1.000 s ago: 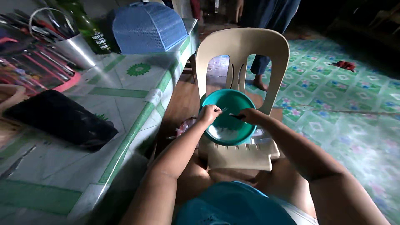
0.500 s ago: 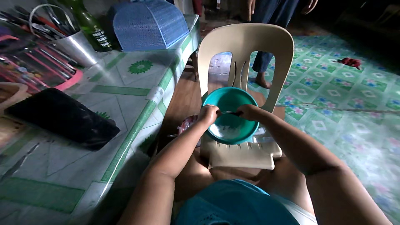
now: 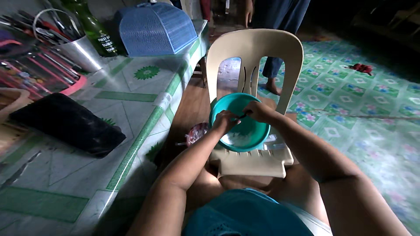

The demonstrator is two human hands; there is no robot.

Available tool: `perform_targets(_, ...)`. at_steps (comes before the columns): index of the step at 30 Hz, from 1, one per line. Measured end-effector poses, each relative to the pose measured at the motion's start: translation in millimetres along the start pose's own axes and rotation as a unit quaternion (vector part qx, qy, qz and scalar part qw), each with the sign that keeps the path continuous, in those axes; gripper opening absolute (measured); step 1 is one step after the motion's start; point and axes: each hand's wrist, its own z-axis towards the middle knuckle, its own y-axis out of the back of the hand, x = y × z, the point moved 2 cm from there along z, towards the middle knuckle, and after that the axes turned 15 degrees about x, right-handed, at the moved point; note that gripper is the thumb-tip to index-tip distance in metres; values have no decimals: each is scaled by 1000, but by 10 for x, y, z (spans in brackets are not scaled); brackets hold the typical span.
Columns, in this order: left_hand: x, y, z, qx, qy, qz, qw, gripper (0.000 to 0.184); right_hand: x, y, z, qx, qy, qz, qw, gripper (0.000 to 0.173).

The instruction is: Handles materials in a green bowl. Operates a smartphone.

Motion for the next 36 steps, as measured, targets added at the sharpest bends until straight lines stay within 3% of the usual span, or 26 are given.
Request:
perform_targets(6, -122, -27, 85, -55, 65, -82, 993, 27, 118, -87, 70, -203, 38, 127, 970, 27)
perform_targets(8, -159, 31, 123, -95, 71, -82, 989, 28, 180, -81, 96, -211, 11, 134, 968, 42)
perform_targets(11, -230, 158, 147, -126, 49, -91, 987, 27, 217, -13, 106, -228, 22, 113, 967, 37)
perform_targets(13, -252, 287, 126, -101, 17, -132, 986, 36, 267, 185, -5, -218, 41, 109, 969, 35)
perform_targets(16, -168, 415, 81, 16, 4, -192, 981, 58, 303, 546, -233, -207, 95, 112, 967, 31)
perform_targets(20, -89, 295, 6, 65, -9, -203, 977, 38, 310, 774, -378, -234, 156, 87, 956, 25)
perform_targets(25, -172, 230, -17, -21, -16, -203, 979, 29, 598, 832, -582, -206, 108, 34, 972, 26)
perform_targets(27, -149, 221, -12, -45, -30, -208, 977, 30, 699, 751, -632, -236, 106, 19, 966, 29)
perform_targets(30, -105, 123, -45, -62, -28, -147, 987, 53, 700, 557, -546, -268, 104, 3, 958, 29)
perform_targets(32, -89, 8, -165, -103, 19, -92, 990, 67, 651, 491, -439, -198, 79, 3, 977, 31)
perform_targets(34, -69, -168, -393, -165, 43, -38, 985, 62, 633, 440, -407, -226, 78, 19, 971, 30)
perform_targets(36, -61, -408, -635, -235, -10, 20, 972, 51, 643, 431, -409, -284, 84, 20, 955, 30)
